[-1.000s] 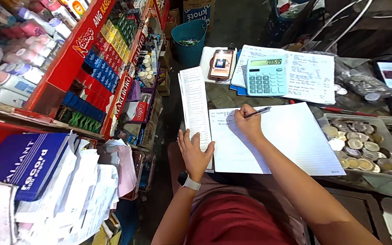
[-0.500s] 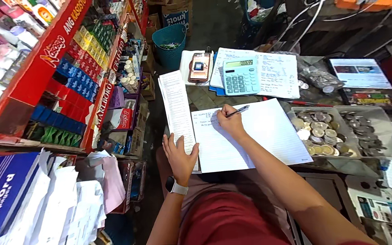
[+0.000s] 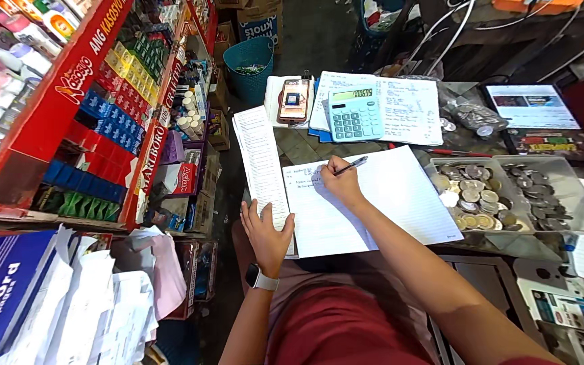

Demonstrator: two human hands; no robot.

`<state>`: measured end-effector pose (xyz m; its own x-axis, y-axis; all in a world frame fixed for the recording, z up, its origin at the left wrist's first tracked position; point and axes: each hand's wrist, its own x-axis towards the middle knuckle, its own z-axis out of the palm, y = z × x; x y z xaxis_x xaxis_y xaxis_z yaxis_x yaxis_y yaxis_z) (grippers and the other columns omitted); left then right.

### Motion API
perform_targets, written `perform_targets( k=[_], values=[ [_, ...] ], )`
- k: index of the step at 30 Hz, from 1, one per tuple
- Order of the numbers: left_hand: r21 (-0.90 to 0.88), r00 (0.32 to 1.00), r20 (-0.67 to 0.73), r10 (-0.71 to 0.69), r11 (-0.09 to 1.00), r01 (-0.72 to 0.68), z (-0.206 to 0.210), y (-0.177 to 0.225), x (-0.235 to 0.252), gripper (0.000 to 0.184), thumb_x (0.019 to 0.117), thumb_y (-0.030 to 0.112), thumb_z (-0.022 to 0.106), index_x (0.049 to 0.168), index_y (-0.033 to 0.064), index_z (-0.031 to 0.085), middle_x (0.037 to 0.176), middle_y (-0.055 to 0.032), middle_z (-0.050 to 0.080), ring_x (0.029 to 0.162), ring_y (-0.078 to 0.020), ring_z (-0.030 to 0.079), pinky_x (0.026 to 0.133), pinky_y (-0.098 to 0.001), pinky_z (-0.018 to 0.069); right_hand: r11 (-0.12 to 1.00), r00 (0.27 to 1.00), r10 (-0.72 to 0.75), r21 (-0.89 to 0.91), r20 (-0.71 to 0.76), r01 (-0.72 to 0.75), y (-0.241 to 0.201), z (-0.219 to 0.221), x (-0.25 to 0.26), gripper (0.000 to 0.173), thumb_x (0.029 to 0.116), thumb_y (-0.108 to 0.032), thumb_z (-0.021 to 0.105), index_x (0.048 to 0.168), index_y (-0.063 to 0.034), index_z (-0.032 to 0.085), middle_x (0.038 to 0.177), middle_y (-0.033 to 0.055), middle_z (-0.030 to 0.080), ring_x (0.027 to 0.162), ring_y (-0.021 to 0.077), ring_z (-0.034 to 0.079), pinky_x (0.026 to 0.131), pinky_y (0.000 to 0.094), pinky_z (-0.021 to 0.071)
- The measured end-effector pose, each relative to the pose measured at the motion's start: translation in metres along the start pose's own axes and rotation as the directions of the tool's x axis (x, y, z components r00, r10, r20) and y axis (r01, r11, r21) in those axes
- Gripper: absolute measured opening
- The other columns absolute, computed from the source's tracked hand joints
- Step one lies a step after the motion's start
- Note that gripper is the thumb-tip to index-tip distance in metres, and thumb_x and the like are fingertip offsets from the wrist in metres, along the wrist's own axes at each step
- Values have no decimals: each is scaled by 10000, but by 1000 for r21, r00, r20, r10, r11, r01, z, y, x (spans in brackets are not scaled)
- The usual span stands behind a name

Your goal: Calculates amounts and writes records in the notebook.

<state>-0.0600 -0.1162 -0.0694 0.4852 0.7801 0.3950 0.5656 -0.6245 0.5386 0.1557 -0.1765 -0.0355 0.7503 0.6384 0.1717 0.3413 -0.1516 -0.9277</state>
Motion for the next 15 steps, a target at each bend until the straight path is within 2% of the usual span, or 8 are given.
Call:
perform_targets(
  k=[7,12,15],
  values=[
    [-1,1000,0,0,1000,0,0,0,0,572,849,536,702,1156,55,743,1398,-304,558,1403,-562,385,1158,-664,294,1000,1000,7,30,-20,-6,0,1,0,328,925,1,586,676,-99,396,559,-31,396,467,31,411,481,181,386],
    [5,1000,5,0,1000,0,0,0,1,581,847,545,698,1157,56,743,1403,-305,554,1404,-563,383,1158,-666,292,1000,1000,-4,29,-19,5,-2,0,-1,357,909,10,582,653,-117,368,552,-50,345,474,14,345,480,166,310],
    [6,1000,0,-7,1000,7,0,1,1,574,846,544,701,1156,63,744,1404,-301,554,1409,-557,379,1163,-658,291,1000,1000,23,21,-19,-22,-2,0,0,346,930,-9,584,667,-111,382,550,-41,374,463,28,386,476,182,364]
  ],
)
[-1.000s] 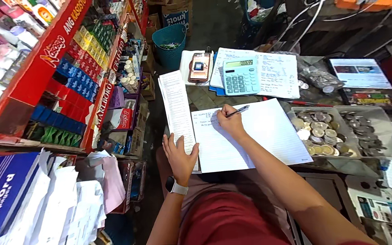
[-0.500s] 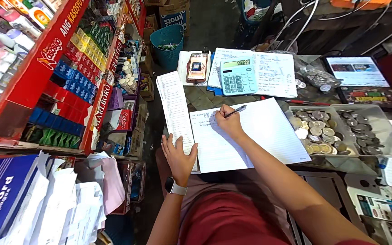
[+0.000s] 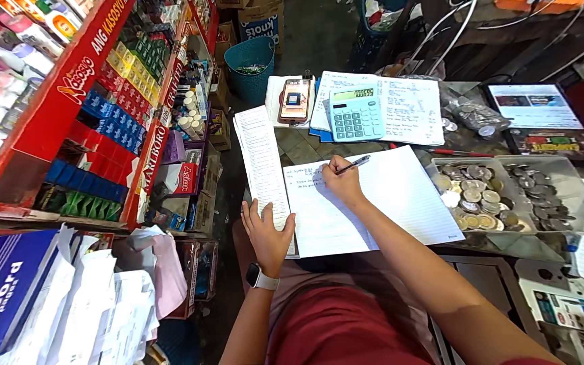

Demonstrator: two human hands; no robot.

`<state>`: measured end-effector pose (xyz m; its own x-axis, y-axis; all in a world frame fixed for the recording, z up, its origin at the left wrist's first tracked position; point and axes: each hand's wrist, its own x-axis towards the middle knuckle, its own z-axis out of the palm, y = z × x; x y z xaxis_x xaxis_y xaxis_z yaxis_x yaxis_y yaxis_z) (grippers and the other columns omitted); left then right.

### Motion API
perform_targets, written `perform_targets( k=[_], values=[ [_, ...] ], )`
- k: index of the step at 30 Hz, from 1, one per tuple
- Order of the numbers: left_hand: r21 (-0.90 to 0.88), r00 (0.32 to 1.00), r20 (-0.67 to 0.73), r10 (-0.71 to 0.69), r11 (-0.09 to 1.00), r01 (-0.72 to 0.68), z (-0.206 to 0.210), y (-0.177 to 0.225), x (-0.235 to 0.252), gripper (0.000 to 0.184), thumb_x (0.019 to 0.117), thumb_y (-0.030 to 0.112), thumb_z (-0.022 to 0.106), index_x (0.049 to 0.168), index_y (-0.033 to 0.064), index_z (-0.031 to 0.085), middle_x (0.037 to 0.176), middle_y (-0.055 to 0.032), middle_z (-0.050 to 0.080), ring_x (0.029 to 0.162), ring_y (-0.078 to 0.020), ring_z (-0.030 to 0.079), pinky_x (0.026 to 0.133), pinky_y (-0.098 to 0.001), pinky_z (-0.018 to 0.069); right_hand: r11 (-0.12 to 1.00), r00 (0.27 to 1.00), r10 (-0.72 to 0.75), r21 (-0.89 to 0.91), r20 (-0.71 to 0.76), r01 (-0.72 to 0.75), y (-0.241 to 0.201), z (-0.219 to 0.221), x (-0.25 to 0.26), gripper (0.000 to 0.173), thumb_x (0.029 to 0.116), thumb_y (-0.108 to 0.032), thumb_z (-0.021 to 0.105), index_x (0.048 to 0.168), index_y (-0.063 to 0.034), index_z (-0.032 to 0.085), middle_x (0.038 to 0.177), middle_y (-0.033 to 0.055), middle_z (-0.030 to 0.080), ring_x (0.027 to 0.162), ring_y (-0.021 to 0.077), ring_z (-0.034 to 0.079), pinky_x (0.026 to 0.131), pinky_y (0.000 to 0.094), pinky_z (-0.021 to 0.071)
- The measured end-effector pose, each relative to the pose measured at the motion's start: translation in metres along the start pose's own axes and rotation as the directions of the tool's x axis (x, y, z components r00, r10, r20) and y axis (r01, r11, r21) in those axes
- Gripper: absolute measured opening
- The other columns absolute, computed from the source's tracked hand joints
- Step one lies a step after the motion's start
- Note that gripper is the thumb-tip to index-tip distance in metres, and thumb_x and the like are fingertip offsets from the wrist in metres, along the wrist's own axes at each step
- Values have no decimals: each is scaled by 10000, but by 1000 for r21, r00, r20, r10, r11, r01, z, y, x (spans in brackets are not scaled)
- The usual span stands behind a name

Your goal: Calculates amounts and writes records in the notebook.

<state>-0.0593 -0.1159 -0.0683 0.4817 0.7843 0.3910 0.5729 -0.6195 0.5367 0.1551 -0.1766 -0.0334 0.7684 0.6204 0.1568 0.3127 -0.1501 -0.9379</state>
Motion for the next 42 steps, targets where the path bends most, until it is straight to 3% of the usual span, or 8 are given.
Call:
perform_targets(
  k=[10,15,19,26,30,38,42],
  values=[
    [2,1000,-6,7,1000,-7,0,0,-1,574,844,545,704,1150,61,745,1397,-296,563,1402,-547,397,1164,-649,296,998,999,-49,-39,-15,49,1,0,-1,345,905,8,568,652,-114,368,557,-49,330,487,15,321,490,173,272],
    [1,1000,1,2,1000,-2,0,-1,0,580,841,542,704,1153,55,744,1396,-305,560,1399,-558,394,1159,-660,298,999,998,-34,-7,-54,34,4,-3,0,316,912,-10,575,675,-108,391,557,-42,359,474,35,366,483,199,336],
    [2,1000,2,2,1000,-2,1,-2,-1,577,846,539,697,1155,54,744,1395,-309,558,1397,-564,391,1157,-658,299,997,995,75,32,-68,-72,2,-20,5,307,932,1,570,702,-109,398,530,-42,395,437,45,435,465,215,428],
    [-6,1000,1,-4,1000,4,0,-2,-1,572,850,539,699,1162,61,741,1407,-304,547,1409,-554,378,1166,-644,295,994,995,94,53,-45,-91,5,-22,2,319,937,-4,581,696,-112,402,533,-42,410,436,38,445,460,202,433],
    [-14,1000,3,-7,1000,7,1,1,-1,560,839,528,713,1149,62,747,1405,-294,556,1407,-555,382,1162,-651,301,996,1000,18,-81,-26,-21,13,-22,3,304,929,-43,597,689,-94,416,558,-33,390,475,43,412,495,214,381],
    [-49,999,-1,-36,998,35,3,7,0,524,831,497,742,1142,75,753,1416,-269,564,1416,-537,385,1179,-643,285,993,999,-14,-117,-45,9,13,-24,3,279,925,-40,576,702,-93,417,582,-56,372,494,6,397,513,181,376],
    [-42,1000,0,-31,999,31,4,7,0,530,833,503,741,1145,74,752,1424,-280,555,1414,-547,384,1181,-646,280,998,996,49,-33,-70,-51,8,-24,5,294,915,-15,575,698,-119,407,552,-69,383,458,6,415,479,177,399]
  ],
)
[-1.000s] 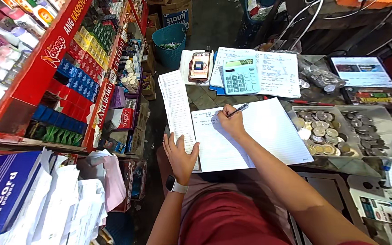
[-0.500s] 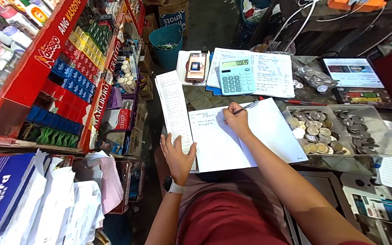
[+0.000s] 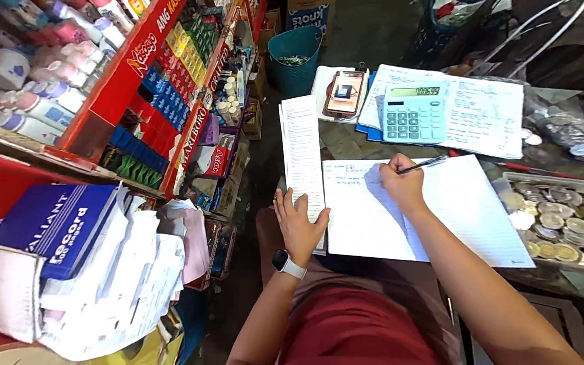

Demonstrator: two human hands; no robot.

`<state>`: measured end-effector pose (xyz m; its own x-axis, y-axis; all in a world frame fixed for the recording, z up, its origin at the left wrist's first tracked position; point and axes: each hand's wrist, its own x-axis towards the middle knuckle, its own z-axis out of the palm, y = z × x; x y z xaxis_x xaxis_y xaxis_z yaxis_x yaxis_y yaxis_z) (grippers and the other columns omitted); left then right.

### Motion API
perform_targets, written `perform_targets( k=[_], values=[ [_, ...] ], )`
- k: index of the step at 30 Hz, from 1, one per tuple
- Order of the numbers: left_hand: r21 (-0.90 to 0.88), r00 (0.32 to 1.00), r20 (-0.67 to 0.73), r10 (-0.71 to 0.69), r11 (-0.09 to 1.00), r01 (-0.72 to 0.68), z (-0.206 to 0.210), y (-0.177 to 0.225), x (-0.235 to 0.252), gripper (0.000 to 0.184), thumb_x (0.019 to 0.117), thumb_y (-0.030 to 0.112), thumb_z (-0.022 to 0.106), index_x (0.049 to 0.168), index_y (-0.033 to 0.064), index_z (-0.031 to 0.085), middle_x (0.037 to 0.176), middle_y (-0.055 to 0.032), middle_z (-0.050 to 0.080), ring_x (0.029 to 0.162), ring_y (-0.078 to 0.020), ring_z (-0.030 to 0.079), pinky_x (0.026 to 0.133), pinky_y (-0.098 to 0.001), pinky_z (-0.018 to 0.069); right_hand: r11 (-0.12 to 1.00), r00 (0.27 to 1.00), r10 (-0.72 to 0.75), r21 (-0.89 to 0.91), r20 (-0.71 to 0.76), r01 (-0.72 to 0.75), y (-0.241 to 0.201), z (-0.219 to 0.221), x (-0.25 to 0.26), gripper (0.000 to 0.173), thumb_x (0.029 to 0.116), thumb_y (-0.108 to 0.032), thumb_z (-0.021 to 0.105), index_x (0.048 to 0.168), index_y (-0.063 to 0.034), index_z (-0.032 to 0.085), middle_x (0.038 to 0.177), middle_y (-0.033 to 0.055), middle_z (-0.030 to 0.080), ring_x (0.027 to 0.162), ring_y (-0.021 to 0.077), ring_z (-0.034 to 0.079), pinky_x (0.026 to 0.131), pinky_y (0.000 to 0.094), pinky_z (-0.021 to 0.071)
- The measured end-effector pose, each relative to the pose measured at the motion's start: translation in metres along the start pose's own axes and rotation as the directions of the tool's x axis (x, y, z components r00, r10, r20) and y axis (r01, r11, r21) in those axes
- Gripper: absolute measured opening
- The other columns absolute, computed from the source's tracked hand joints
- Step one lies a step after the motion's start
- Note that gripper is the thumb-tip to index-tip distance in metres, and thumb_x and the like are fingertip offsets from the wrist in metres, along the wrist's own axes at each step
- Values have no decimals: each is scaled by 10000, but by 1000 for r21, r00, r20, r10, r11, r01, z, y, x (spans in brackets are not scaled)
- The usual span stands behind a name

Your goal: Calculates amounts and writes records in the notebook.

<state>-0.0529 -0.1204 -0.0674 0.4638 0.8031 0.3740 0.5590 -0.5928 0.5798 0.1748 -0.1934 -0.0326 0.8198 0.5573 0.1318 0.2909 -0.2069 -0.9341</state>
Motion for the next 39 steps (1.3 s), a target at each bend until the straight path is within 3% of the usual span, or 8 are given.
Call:
perform_targets(
  k=[5,10,13,17,20,28,33,39],
  values=[
    [-2,1000,4,1,1000,-1,0,0,0,527,839,502,737,1145,74,753,1416,-277,562,1417,-534,389,1182,-648,278,969,991,116,210,67,-128,-30,14,-4,248,991,-87,654,831,-88,465,600,-44,535,462,44,556,488,213,526],
    [-5,1000,-11,8,1000,-8,1,-1,0,524,835,501,737,1137,73,753,1405,-270,572,1409,-539,396,1174,-647,293,921,980,104,357,171,-160,-38,33,-1,243,906,46,709,883,-66,494,711,-1,641,560,100,653,589,281,614],
    [-8,1000,-18,8,1000,-8,2,-2,0,527,829,503,736,1133,73,756,1403,-274,572,1411,-546,389,1173,-652,290,913,965,169,337,201,-230,-45,43,0,276,919,50,703,860,-71,462,613,4,606,477,109,624,507,272,588],
    [-8,1000,-2,10,1000,-10,1,-3,0,541,837,514,727,1139,66,752,1406,-279,568,1415,-552,379,1167,-663,289,964,962,135,191,237,-183,-39,54,-4,257,978,0,624,799,-52,447,554,7,514,434,84,547,462,230,515],
    [10,1000,0,14,1000,-14,0,-3,-1,549,840,526,717,1140,68,752,1406,-283,566,1414,-552,380,1166,-661,288,988,963,100,92,251,-127,-35,59,-6,245,980,-14,603,788,-48,454,557,15,494,443,79,524,460,223,479],
    [14,1000,4,16,1000,-16,0,-3,-1,552,841,526,714,1139,64,749,1403,-286,565,1411,-555,380,1157,-670,294,998,965,-22,68,263,4,-28,66,-9,297,948,-8,624,726,-66,435,561,-3,457,462,53,486,481,203,450],
    [9,1000,2,20,1000,-20,-1,-5,-1,562,846,533,708,1149,61,744,1405,-295,559,1410,-556,382,1155,-672,298,997,961,-9,72,277,-11,-30,65,-10,294,944,-4,620,720,-63,439,551,5,477,451,59,514,469,209,476],
    [5,1000,-7,18,1000,-18,1,-4,-1,551,839,524,716,1143,66,749,1404,-286,564,1410,-554,381,1157,-666,298,998,969,-55,49,243,44,-22,66,-8,309,935,-10,614,704,-77,420,562,-9,430,459,49,452,471,199,421]
  ],
)
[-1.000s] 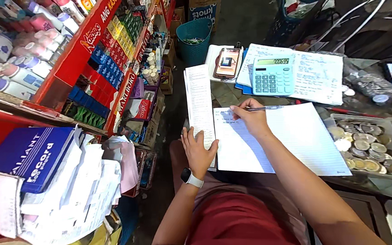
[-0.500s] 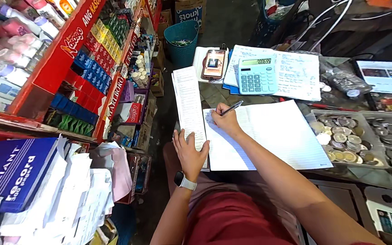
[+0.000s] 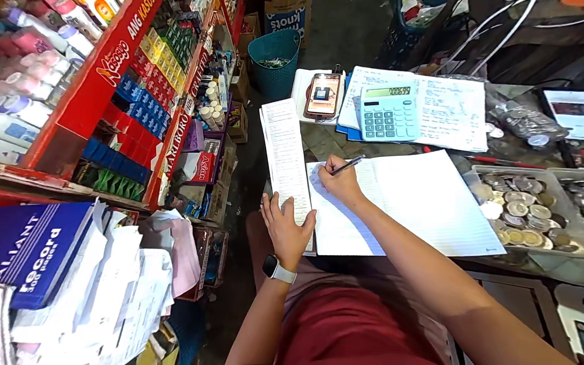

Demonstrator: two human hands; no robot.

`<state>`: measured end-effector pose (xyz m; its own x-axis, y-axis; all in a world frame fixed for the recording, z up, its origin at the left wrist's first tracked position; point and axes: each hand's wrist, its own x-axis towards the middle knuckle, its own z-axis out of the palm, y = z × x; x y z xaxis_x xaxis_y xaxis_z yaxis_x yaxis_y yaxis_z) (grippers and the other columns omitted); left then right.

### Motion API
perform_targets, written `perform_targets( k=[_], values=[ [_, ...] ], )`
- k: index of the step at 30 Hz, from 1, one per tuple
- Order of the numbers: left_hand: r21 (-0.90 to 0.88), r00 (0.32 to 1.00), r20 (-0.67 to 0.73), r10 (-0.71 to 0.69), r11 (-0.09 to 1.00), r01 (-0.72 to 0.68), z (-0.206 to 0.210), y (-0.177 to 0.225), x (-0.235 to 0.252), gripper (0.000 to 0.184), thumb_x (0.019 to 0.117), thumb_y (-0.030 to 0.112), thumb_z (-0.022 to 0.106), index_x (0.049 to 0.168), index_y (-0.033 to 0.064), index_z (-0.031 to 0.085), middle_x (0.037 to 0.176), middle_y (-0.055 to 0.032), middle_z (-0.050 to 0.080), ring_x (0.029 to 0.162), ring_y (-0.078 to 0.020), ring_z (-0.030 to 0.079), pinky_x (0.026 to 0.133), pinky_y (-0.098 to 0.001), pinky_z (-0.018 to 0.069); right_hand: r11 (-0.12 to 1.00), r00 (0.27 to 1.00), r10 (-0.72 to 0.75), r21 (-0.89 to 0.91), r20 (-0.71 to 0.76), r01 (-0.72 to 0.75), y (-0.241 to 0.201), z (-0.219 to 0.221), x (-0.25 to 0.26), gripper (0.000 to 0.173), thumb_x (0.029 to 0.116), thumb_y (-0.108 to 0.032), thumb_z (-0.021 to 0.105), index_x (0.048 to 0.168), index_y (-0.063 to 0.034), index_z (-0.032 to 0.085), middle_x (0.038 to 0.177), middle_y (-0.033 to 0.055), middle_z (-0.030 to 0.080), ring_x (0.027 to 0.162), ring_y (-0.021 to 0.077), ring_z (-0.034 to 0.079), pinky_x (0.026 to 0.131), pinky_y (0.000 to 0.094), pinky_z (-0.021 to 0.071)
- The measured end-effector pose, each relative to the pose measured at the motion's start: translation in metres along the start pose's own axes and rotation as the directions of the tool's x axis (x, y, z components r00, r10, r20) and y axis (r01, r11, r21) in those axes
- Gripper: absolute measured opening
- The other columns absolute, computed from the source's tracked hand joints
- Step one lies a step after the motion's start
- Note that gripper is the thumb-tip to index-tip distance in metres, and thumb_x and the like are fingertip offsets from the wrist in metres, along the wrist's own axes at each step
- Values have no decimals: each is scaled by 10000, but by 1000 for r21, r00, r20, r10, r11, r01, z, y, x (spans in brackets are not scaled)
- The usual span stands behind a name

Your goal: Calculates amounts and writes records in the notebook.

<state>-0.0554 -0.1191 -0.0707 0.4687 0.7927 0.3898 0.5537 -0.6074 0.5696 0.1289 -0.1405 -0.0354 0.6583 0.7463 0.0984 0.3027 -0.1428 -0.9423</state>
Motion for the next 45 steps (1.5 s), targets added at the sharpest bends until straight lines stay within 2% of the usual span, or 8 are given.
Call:
perform_targets(
  k=[8,14,22,27,30,36,42,45],
  values=[
    [-5,1000,-9,-10,1000,10,1,3,1,528,830,511,737,1131,78,752,1409,-270,569,1405,-545,394,1170,-642,299,999,999,-30,15,-25,31,0,0,0,320,901,9,608,687,-102,398,559,-37,398,472,20,422,490,169,390],
    [-16,1000,-6,-9,1000,9,1,3,1,526,829,501,740,1139,77,750,1407,-276,567,1408,-539,395,1172,-646,293,972,990,139,188,27,-142,-34,10,-5,264,955,25,595,768,-70,435,539,-11,488,434,63,521,458,214,483],
    [-73,999,-32,-26,997,23,4,3,0,468,800,459,756,1089,91,764,1416,-310,535,1423,-542,367,1182,-635,283,992,968,51,98,247,-78,-34,61,3,293,949,-14,602,717,-82,435,553,-4,436,467,77,468,498,234,439],
    [-74,999,-49,-13,997,9,4,4,0,454,781,420,768,1072,72,762,1400,-315,547,1407,-549,389,1172,-649,293,998,958,-28,56,285,12,-31,63,1,291,936,-45,684,721,-50,489,577,10,512,506,59,526,535,219,473],
    [-70,999,-40,-20,997,17,4,4,0,472,792,447,756,1092,83,761,1406,-314,543,1413,-548,380,1173,-643,293,994,979,-17,108,204,-5,-27,62,1,290,921,-7,638,707,-67,451,561,-2,462,486,64,491,512,224,453],
    [-52,999,-49,-22,998,19,4,4,0,525,805,507,760,1109,79,757,1400,-304,552,1401,-546,396,1169,-632,310,896,972,213,377,97,-234,-35,57,7,281,972,14,569,750,-96,438,523,-3,510,418,76,513,440,207,454],
    [-62,999,-34,-22,998,19,3,4,0,504,807,478,759,1115,79,756,1407,-312,545,1407,-549,388,1169,-637,303,945,977,169,259,134,-199,-37,59,5,287,988,-1,597,758,-72,442,543,10,513,443,75,535,463,208,477],
    [-72,999,-29,-26,997,24,3,3,0,469,799,448,758,1101,89,759,1411,-315,538,1415,-544,379,1177,-640,285,985,982,49,153,181,-77,-34,62,1,279,959,-12,636,746,-58,462,562,7,518,475,64,542,499,209,483]
  ],
)
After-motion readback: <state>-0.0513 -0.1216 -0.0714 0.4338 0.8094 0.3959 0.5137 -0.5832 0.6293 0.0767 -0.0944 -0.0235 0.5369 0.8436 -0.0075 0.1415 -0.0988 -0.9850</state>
